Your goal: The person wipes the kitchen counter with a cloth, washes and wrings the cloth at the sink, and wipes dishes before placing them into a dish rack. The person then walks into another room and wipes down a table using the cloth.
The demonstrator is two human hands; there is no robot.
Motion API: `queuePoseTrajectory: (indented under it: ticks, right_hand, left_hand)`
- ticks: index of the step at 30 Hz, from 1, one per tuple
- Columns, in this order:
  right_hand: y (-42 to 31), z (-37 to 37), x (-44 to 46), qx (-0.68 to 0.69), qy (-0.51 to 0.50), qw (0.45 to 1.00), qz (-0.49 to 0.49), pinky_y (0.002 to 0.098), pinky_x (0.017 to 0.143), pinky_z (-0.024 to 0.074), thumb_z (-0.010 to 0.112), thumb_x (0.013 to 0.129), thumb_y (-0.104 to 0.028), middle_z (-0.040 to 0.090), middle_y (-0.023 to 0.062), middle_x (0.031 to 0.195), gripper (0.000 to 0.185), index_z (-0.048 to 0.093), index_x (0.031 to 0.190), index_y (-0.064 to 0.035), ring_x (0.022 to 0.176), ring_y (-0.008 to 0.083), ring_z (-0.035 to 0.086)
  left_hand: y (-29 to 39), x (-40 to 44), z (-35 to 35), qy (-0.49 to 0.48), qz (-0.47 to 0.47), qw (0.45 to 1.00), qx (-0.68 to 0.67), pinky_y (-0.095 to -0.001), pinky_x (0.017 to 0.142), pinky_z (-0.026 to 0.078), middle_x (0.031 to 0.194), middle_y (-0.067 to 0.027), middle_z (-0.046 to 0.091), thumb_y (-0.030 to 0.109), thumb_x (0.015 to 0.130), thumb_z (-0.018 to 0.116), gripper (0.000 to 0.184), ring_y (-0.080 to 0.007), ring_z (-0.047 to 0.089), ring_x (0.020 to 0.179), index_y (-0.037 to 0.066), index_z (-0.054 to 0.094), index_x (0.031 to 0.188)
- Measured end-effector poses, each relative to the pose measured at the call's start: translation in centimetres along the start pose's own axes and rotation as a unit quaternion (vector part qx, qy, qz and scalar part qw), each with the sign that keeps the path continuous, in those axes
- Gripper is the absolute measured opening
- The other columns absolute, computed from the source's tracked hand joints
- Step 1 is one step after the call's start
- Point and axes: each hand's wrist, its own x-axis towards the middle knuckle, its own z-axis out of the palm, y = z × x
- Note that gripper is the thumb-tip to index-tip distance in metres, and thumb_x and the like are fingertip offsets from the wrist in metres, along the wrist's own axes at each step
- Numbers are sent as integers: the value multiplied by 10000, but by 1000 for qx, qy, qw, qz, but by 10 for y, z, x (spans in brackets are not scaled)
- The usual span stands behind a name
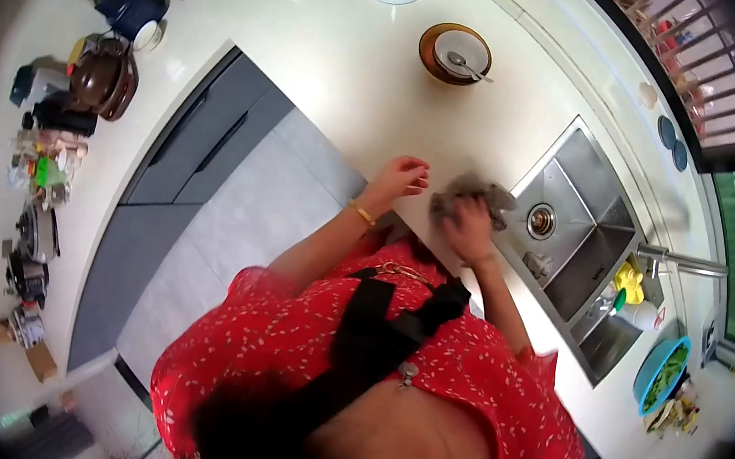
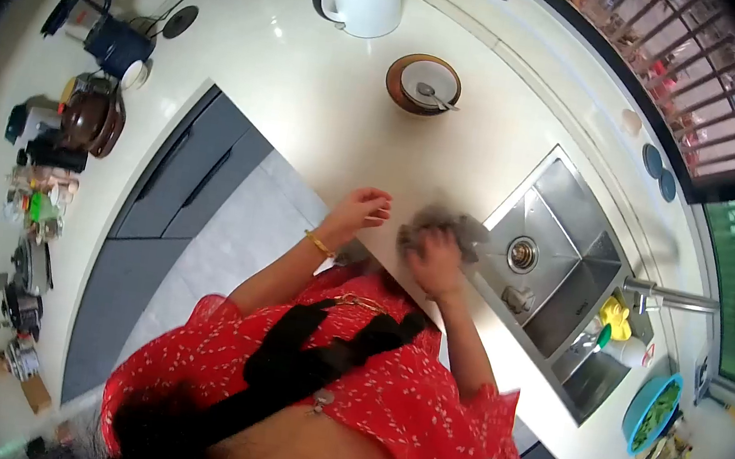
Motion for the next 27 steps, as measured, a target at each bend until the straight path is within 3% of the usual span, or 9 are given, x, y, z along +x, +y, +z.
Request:
queuePoseTrajectory:
  ticks: [1, 2, 8, 15, 18, 21, 23, 24, 27]
  right_hand:
    - [-24, 19, 9, -94, -44, 993, 51, 526, 953, 185, 506, 731, -406, 355, 184, 1232, 524, 406, 1189, -169, 1189, 355, 253]
    - [-28, 33, 22, -103, -76, 991, 33, 574, 952, 99, 447, 753, -467, 235, 176, 1321, 570, 305, 1267, -266, 1251, 349, 108]
    - [-21, 33, 104, -125, 2, 986, 112, 546, 967, 69, 388, 790, -461, 182, 132, 1355, 552, 261, 1291, -267, 1272, 291, 69]
    - [17, 17, 163, -124, 48, 978, 159, 535, 965, 85, 388, 800, -435, 172, 108, 1361, 538, 265, 1289, -245, 1272, 279, 68]
    - [25, 8, 180, -117, 63, 975, 176, 521, 967, 98, 401, 802, -413, 182, 99, 1359, 520, 291, 1276, -230, 1271, 259, 83]
    - [36, 0, 195, -89, 70, 976, 188, 517, 960, 123, 475, 763, -417, 211, 84, 1346, 536, 335, 1252, -249, 1260, 240, 115]
    - [37, -9, 193, -74, 58, 977, 189, 514, 957, 137, 517, 736, -425, 228, 78, 1336, 551, 358, 1238, -263, 1251, 233, 136]
    - [38, -9, 194, -60, 107, 976, 178, 509, 937, 175, 590, 682, -409, 271, 74, 1309, 561, 415, 1198, -272, 1227, 236, 190]
    - [41, -16, 194, -24, 132, 976, 173, 502, 907, 217, 634, 648, -365, 324, 78, 1270, 542, 467, 1149, -244, 1192, 246, 253]
  left_hand:
    - [10, -4, -19, 9, 12, 1000, -3, -240, 672, 464, 839, -31, 555, 169, 822, 515, 175, -118, 554, 759, 49, 536, 948]
    - [18, -7, -33, 18, 21, 1000, -4, -240, 672, 464, 841, -31, 557, 171, 822, 516, 178, -119, 556, 758, 50, 535, 951]
    - [64, 7, -83, 20, 42, 999, 11, -242, 688, 468, 875, -45, 565, 170, 830, 503, 195, -133, 563, 768, 52, 523, 984]
    - [142, 76, -48, -2, 91, 989, 113, -245, 676, 483, 909, -72, 559, 198, 835, 493, 246, -142, 565, 763, 25, 508, 1010]
    - [170, 98, -5, -33, 53, 984, 165, -233, 625, 484, 842, -64, 578, 238, 825, 507, 274, -124, 566, 713, 24, 520, 996]
    - [169, 144, 32, 11, 103, 917, 386, -289, 581, 487, 741, -129, 605, 361, 767, 546, 374, -182, 591, 660, -4, 582, 843]
    - [171, 177, 42, 25, 157, 809, 566, -333, 598, 479, 729, -158, 605, 428, 729, 541, 438, -235, 594, 667, -4, 600, 777]
    - [172, 190, 44, 31, 182, 741, 646, -356, 606, 475, 723, -173, 605, 462, 709, 538, 471, -262, 595, 670, -3, 608, 744]
    - [164, 209, 50, 65, 232, 669, 703, -394, 623, 461, 708, -179, 600, 489, 698, 511, 493, -328, 581, 668, 9, 615, 659]
